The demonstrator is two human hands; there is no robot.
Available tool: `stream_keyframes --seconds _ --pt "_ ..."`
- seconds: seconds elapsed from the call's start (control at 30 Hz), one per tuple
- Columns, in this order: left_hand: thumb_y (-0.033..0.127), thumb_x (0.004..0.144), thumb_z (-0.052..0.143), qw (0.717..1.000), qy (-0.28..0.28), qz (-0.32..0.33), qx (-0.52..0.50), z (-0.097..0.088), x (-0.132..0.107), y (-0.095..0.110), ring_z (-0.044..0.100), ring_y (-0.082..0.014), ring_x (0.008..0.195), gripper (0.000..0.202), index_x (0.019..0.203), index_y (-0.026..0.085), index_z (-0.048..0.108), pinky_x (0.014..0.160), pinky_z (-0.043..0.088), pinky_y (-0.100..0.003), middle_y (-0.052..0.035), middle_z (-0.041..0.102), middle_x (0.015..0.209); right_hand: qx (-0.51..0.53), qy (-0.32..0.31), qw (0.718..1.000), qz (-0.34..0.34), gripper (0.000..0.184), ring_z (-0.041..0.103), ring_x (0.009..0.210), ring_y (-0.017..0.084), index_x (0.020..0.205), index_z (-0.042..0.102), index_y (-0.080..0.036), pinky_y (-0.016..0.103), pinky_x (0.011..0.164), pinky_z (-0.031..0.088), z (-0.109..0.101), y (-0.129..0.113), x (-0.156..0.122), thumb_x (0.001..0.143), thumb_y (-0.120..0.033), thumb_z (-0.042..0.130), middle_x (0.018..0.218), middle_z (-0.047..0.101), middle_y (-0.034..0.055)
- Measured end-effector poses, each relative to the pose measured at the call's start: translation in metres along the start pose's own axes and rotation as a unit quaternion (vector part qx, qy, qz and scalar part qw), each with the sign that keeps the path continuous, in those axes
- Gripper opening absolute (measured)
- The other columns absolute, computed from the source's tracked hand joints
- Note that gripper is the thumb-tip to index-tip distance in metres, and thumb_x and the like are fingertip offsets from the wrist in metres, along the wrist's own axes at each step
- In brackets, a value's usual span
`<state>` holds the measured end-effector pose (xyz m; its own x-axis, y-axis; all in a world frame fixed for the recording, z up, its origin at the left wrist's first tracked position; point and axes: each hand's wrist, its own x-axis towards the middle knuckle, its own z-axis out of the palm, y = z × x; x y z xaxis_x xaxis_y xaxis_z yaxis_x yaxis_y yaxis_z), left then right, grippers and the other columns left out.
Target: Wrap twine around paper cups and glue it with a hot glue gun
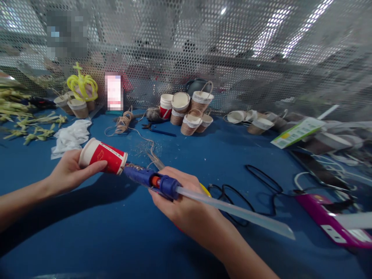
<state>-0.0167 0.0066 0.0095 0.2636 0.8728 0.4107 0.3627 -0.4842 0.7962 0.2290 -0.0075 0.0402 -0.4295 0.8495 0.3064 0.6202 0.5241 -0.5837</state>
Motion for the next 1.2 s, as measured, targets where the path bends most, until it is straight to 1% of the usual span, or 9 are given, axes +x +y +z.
stream_keyframes --seconds 0.1,0.3,0.4,0.47,0.67,0.73,0.87,1.0,1.2 --pt "0.018 0.076 0.056 0.999 0.016 -0.025 -0.011 0.001 0.001 0.003 0.047 -0.0065 0.037 0.009 0.071 0.014 0.062 0.032 0.033 -0.015 0.0033 0.059 0.049 -0.009 -0.033 0.999 0.002 0.018 0.040 0.046 0.010 0.060 0.043 -0.022 0.024 0.043 0.038 0.003 0.003 -0.002 0.075 -0.021 0.054 0.054 0.046 -0.0039" --pt "0.022 0.075 0.056 0.996 0.008 -0.086 -0.007 0.003 0.002 0.005 0.045 -0.0055 0.039 0.014 0.066 0.013 0.061 0.033 0.032 -0.013 0.0032 0.060 0.051 -0.026 -0.035 0.999 0.031 0.020 0.039 0.046 0.009 0.059 0.043 -0.021 0.023 0.046 0.036 0.004 0.004 0.000 0.076 -0.024 0.054 0.053 0.044 -0.0051" --pt "0.023 0.074 0.057 0.994 0.012 -0.111 -0.014 0.003 0.002 0.007 0.046 -0.0055 0.040 0.013 0.067 0.013 0.061 0.035 0.034 -0.013 0.0034 0.061 0.052 -0.046 -0.042 0.998 0.006 0.018 0.041 0.047 0.009 0.061 0.043 -0.021 0.023 0.047 0.036 0.004 0.004 0.001 0.076 -0.023 0.053 0.055 0.047 -0.0046" --pt "0.023 0.074 0.057 0.993 0.016 -0.118 -0.022 0.003 0.003 0.007 0.047 -0.0059 0.041 0.012 0.068 0.014 0.062 0.037 0.036 -0.013 0.0030 0.062 0.053 -0.057 -0.041 0.997 -0.011 0.017 0.041 0.047 0.009 0.061 0.043 -0.021 0.022 0.047 0.036 0.005 0.005 0.000 0.075 -0.022 0.054 0.056 0.049 -0.0042" --pt "0.025 0.075 0.056 0.994 0.011 -0.107 -0.011 0.004 0.003 0.005 0.050 -0.0069 0.044 0.014 0.070 0.014 0.063 0.039 0.039 -0.014 0.0013 0.065 0.057 -0.077 -0.025 0.997 -0.013 0.017 0.041 0.047 0.010 0.061 0.043 -0.022 0.023 0.047 0.036 0.005 0.006 -0.001 0.076 -0.022 0.052 0.056 0.049 -0.0032" --pt "0.025 0.075 0.055 0.996 0.009 -0.090 0.004 0.004 0.003 0.004 0.049 -0.0067 0.042 0.015 0.069 0.013 0.063 0.038 0.037 -0.014 0.0015 0.064 0.056 -0.072 -0.030 0.997 -0.022 0.018 0.041 0.046 0.010 0.061 0.043 -0.022 0.024 0.047 0.036 0.005 0.005 -0.001 0.075 -0.022 0.052 0.056 0.049 -0.0029" --pt "0.020 0.077 0.053 0.999 -0.002 -0.020 0.037 0.003 0.001 0.003 0.044 -0.0055 0.038 0.016 0.064 0.014 0.061 0.034 0.032 -0.014 0.0036 0.058 0.049 -0.060 -0.020 0.998 -0.010 0.020 0.041 0.047 0.010 0.058 0.041 -0.022 0.024 0.047 0.036 0.004 0.004 0.001 0.075 -0.022 0.052 0.057 0.049 -0.0028" --pt "0.017 0.076 0.054 0.995 0.010 0.041 0.094 0.002 -0.001 0.001 0.042 -0.0052 0.037 0.019 0.057 0.014 0.057 0.036 0.033 -0.016 0.0050 0.054 0.045 -0.035 -0.021 0.999 0.010 0.019 0.042 0.047 0.010 0.059 0.043 -0.021 0.025 0.047 0.037 0.002 0.004 0.003 0.074 -0.023 0.053 0.055 0.047 -0.0030" --pt "0.013 0.074 0.056 0.983 0.018 0.131 0.124 0.000 -0.002 -0.004 0.050 -0.0069 0.043 0.010 0.065 0.015 0.058 0.044 0.040 -0.017 0.0031 0.061 0.054 -0.005 -0.021 0.999 0.038 0.019 0.044 0.048 0.012 0.058 0.043 -0.021 0.026 0.047 0.039 0.000 0.003 0.003 0.074 -0.024 0.053 0.055 0.048 -0.0021"
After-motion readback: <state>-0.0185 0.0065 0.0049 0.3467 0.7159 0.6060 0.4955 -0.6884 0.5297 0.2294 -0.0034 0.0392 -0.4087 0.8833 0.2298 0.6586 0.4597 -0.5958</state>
